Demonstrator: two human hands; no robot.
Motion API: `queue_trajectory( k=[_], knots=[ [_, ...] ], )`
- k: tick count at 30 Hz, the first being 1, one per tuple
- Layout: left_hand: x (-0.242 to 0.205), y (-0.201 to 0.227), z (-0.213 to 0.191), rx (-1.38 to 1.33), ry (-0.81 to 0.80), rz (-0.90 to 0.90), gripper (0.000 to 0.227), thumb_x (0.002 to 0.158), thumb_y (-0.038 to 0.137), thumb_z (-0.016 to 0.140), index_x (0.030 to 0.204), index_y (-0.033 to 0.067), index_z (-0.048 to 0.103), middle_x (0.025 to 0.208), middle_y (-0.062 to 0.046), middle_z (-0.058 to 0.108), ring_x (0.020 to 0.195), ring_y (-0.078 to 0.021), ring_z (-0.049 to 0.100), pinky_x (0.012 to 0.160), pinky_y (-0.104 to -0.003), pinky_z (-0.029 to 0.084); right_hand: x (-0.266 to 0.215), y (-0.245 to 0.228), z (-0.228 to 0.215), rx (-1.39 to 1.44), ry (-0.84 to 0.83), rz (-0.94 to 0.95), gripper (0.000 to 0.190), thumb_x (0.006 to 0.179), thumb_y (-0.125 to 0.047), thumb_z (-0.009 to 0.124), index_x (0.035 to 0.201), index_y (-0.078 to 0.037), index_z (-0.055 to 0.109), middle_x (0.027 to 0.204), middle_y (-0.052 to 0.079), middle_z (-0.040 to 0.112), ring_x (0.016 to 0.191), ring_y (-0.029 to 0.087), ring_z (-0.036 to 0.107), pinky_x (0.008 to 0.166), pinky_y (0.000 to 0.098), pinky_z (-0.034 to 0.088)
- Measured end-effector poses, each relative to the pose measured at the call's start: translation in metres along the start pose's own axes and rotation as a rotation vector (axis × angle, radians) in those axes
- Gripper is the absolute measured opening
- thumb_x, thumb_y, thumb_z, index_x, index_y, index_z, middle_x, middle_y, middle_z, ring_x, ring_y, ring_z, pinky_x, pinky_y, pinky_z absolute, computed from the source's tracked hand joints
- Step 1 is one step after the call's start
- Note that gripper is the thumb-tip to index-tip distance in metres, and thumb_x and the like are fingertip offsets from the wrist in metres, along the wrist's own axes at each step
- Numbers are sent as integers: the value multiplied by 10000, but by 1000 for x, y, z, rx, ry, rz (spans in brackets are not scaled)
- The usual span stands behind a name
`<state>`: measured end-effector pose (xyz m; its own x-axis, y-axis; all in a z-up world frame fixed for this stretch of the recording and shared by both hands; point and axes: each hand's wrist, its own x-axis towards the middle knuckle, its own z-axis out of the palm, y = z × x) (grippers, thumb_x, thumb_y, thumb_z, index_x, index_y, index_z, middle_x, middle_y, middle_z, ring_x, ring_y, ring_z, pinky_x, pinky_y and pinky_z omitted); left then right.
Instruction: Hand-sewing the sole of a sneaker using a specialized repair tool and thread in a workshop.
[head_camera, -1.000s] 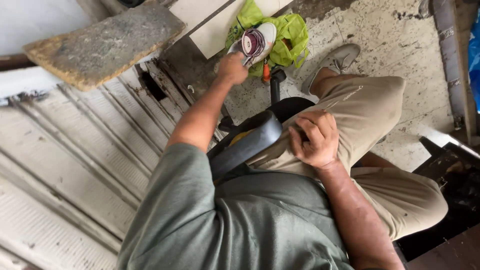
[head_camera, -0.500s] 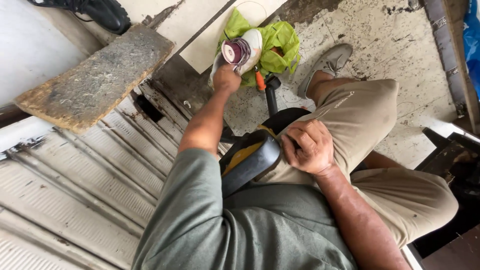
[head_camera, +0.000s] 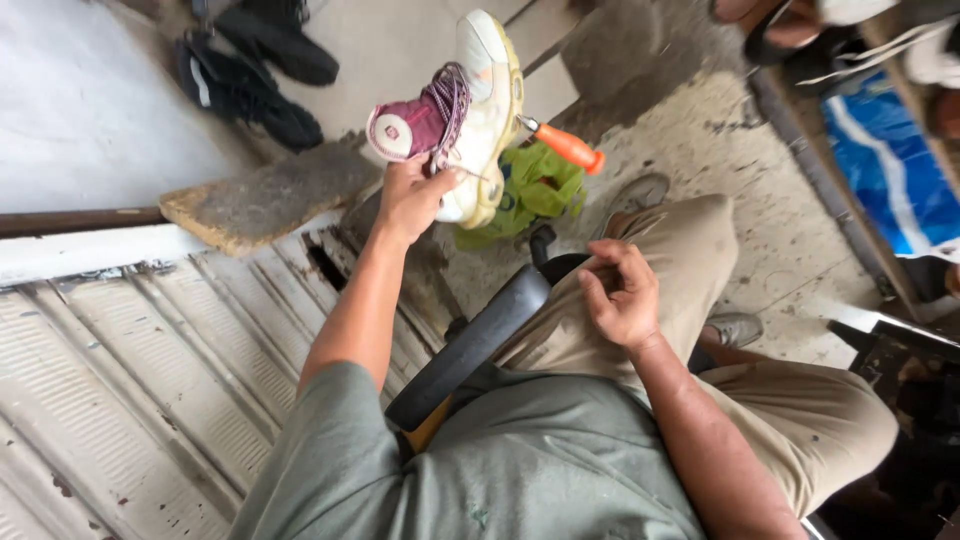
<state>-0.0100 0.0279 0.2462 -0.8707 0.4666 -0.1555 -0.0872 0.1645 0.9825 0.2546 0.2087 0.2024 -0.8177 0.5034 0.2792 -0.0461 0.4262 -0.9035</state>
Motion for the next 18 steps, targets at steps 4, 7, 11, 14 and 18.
queue_trajectory(
  k=[4,7,11,14,18],
  knots=[
    [-40,70,38,-226,-200,117,411,831,64,810,1229,37,710,1083,-97,739,1030,-172,690,878,-408,610,0,-6,-35,264,20,218,615,952,84,613,1526,-40,432,1431,146,586,942,205,687,831,365,601],
    [-72,103,74,-330,-388,158,378,873,33,790,1237,18,689,1103,-75,723,1037,-133,667,887,-376,614,-1,-11,-66,467,32,241,743,934,129,542,1584,-84,252,1582,94,408,992,207,690,829,320,610],
    [-112,129,128,-385,-508,46,288,871,22,776,1152,3,719,968,-82,736,908,-133,706,776,-333,642,-8,-52,-107,565,34,98,546,971,90,604,1449,-51,380,1325,103,474,920,172,670,850,326,600],
    [-130,135,161,-374,-548,16,257,858,24,787,1111,17,742,922,-78,734,857,-122,697,725,-320,641,-44,-43,-149,352,92,127,175,1028,-63,646,1183,14,674,821,78,672,693,125,626,689,297,560],
    [-146,119,200,-368,-584,-20,224,883,28,783,1101,19,733,888,-71,716,807,-103,677,665,-298,632,-118,-82,-210,85,38,203,286,1029,-243,621,848,-75,764,528,15,598,474,135,541,515,301,507]
  ],
)
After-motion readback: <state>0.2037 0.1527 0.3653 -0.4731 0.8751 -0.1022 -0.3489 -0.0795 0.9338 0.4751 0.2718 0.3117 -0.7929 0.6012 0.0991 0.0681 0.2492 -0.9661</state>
